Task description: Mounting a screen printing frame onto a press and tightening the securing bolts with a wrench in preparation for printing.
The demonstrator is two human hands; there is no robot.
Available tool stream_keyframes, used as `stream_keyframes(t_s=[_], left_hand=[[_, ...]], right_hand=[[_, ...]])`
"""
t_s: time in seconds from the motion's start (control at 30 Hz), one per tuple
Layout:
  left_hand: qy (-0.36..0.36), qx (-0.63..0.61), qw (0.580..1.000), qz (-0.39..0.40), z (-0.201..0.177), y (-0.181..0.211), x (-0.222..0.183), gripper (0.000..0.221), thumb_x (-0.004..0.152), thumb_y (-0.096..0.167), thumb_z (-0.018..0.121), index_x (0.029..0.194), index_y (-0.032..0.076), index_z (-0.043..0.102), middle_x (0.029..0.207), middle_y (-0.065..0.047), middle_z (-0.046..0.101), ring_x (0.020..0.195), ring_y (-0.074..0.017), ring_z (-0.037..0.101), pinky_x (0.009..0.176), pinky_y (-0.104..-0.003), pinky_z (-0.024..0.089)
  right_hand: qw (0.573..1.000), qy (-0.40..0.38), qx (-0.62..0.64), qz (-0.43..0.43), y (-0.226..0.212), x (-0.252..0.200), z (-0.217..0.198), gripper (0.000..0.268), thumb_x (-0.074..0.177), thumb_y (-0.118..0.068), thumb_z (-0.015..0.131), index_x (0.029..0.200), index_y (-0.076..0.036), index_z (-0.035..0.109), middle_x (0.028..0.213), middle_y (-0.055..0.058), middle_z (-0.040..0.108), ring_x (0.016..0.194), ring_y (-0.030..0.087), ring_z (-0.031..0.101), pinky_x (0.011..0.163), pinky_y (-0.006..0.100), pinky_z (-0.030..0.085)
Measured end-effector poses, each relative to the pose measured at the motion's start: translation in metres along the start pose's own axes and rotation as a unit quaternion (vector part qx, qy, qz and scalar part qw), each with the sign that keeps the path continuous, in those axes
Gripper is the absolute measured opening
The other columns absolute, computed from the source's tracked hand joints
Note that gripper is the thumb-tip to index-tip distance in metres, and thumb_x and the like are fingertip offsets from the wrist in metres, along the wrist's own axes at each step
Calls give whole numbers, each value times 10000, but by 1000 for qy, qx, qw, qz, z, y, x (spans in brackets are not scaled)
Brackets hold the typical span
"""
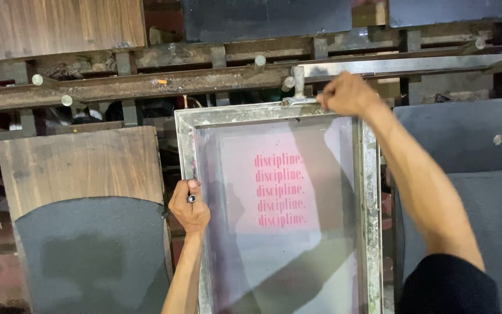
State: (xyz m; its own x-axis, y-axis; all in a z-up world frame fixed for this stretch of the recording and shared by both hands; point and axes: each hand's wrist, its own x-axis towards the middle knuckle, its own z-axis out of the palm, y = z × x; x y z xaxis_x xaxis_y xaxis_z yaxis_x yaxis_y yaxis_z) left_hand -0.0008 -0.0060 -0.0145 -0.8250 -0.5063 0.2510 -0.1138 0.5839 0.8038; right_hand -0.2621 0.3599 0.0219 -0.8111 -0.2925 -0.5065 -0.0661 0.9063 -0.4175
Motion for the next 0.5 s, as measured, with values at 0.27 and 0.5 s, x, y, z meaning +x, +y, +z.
stream_keyframes(t_s=[0.27,0.5], left_hand=[[6,4,1000,-6,2,1,-2,355,1097,293,573,781,156,658,631,-72,584,602,-310,603,656,-364,502],[2,2,1000,21,-4,5,1,334,1078,254,576,778,131,652,637,-137,560,608,-386,578,626,-417,482]], right_hand=[[939,151,274,146,-63,-65,109,164,765,-167,651,758,-153,814,773,132,755,850,372,751,799,434,574],[693,168,669,207,-184,-15,144,302,1010,-160,509,873,37,691,672,165,725,376,165,591,303,266,474]])
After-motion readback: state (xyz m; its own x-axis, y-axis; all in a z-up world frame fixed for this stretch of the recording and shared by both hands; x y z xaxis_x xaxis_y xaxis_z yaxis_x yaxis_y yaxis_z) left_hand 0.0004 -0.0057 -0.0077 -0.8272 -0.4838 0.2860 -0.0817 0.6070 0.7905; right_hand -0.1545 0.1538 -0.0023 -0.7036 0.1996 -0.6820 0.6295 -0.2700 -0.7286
